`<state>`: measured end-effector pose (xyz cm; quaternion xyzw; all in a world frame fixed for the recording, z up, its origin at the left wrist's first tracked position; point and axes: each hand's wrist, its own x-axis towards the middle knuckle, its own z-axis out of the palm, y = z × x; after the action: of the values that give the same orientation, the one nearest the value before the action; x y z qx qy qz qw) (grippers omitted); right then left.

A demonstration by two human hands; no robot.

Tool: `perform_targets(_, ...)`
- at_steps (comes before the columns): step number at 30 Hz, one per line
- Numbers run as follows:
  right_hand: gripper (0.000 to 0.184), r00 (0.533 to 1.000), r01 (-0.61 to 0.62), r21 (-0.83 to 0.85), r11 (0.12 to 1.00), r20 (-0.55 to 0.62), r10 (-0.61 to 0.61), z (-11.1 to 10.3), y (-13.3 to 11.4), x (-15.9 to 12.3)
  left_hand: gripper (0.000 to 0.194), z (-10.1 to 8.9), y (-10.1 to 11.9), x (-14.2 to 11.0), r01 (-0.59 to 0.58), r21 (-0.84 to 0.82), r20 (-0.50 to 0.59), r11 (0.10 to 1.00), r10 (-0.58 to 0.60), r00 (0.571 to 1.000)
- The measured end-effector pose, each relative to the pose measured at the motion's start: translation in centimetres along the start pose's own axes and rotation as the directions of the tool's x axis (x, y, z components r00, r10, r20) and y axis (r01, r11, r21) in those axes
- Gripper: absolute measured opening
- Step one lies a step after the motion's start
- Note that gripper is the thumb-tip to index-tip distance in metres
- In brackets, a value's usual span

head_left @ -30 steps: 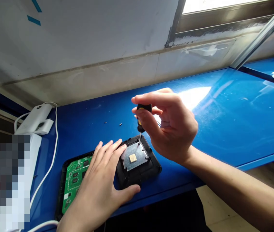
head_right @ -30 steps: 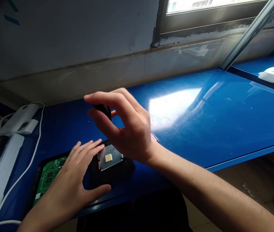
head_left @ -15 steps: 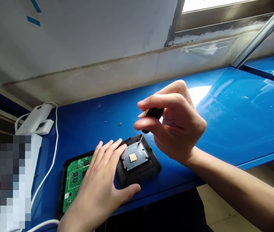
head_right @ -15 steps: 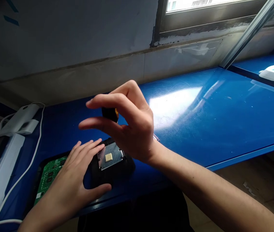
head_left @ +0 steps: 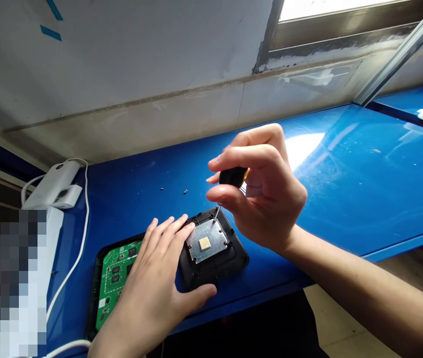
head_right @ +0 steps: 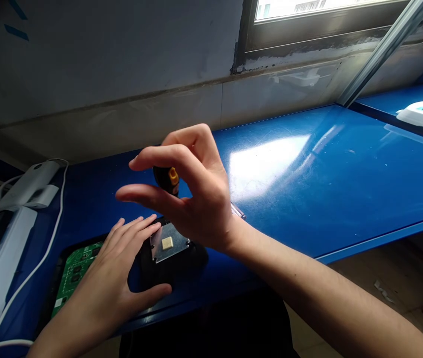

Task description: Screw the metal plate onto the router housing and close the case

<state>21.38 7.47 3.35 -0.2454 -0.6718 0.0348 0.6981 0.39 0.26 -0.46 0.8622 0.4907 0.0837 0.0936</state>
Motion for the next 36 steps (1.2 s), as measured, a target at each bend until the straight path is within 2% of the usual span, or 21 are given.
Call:
perform_targets(3, 0.015, 1.000, -0.017, -0.054, 0.998, 0.000, 0.017, 0.06, -0.17, 0.07, 0.085, 0.01, -0.03, -0.07, -0.001, -0.004, -0.001, 1.000, 0.001, 1.000)
perform_targets(6, 0.029, 0.995, -0.080, 0.019, 0.997, 0.060, 0.079, 0.06, -0.38, -0.20, 0.083, 0.10, -0.03, -0.17, -0.001, -0.020, -0.015, 1.000, 0.001, 1.000)
perform_targets(9, 0.038, 0.992, -0.090, 0.095, 0.991, 0.098, 0.081, -0.04, -0.35, -0.49, 0.083, 0.17, 0.00, -0.18, -0.002, -0.029, -0.016, 1.000, 0.001, 1.000)
perform_targets(12, 0.024, 0.994, -0.057, 0.106, 0.993, 0.095, 0.047, -0.08, -0.15, -0.35, 0.083, 0.12, 0.05, -0.12, 0.001, -0.030, -0.011, 1.000, -0.002, 1.000)
perform_targets(17, 0.014, 0.999, 0.038, -0.073, 0.997, -0.006, -0.038, 0.09, -0.05, 0.17, 0.085, -0.09, 0.07, -0.17, 0.012, -0.013, 0.003, 1.000, -0.012, 1.000)
perform_targets(19, 0.016, 1.000, 0.000, -0.082, 0.997, 0.002, 0.001, 0.08, -0.18, 0.07, 0.084, -0.09, 0.05, -0.20, 0.006, -0.008, 0.001, 1.000, -0.006, 1.000)
perform_targets(22, 0.029, 0.992, -0.107, -0.010, 0.994, 0.061, 0.107, -0.07, -0.41, -0.33, 0.082, -0.04, 0.01, -0.17, 0.005, -0.010, -0.003, 1.000, -0.005, 1.000)
perform_targets(25, 0.034, 0.987, -0.141, 0.073, 0.987, 0.091, 0.134, -0.22, -0.46, -0.53, 0.083, 0.00, -0.04, -0.07, 0.007, -0.014, -0.004, 1.000, -0.007, 1.000)
perform_targets(28, 0.022, 0.995, -0.074, 0.086, 0.994, 0.080, 0.067, -0.23, -0.23, -0.26, 0.084, 0.00, -0.01, 0.06, 0.002, -0.008, 0.006, 1.000, -0.002, 1.000)
perform_targets(31, 0.017, 0.999, 0.038, -0.015, 0.999, 0.026, -0.037, -0.14, -0.05, 0.09, 0.085, -0.02, 0.04, 0.16, -0.002, 0.011, 0.009, 1.000, 0.002, 1.000)
perform_targets(33, 0.016, 1.000, 0.012, -0.077, 0.997, 0.026, -0.010, -0.09, -0.19, 0.14, 0.085, -0.04, 0.06, 0.14, -0.002, 0.017, -0.002, 1.000, 0.002, 1.000)
perform_targets(36, 0.027, 0.990, -0.116, -0.057, 0.992, 0.077, 0.120, -0.06, -0.76, -0.09, 0.085, -0.05, 0.07, -0.01, 0.000, 0.017, -0.008, 1.000, 0.000, 1.000)
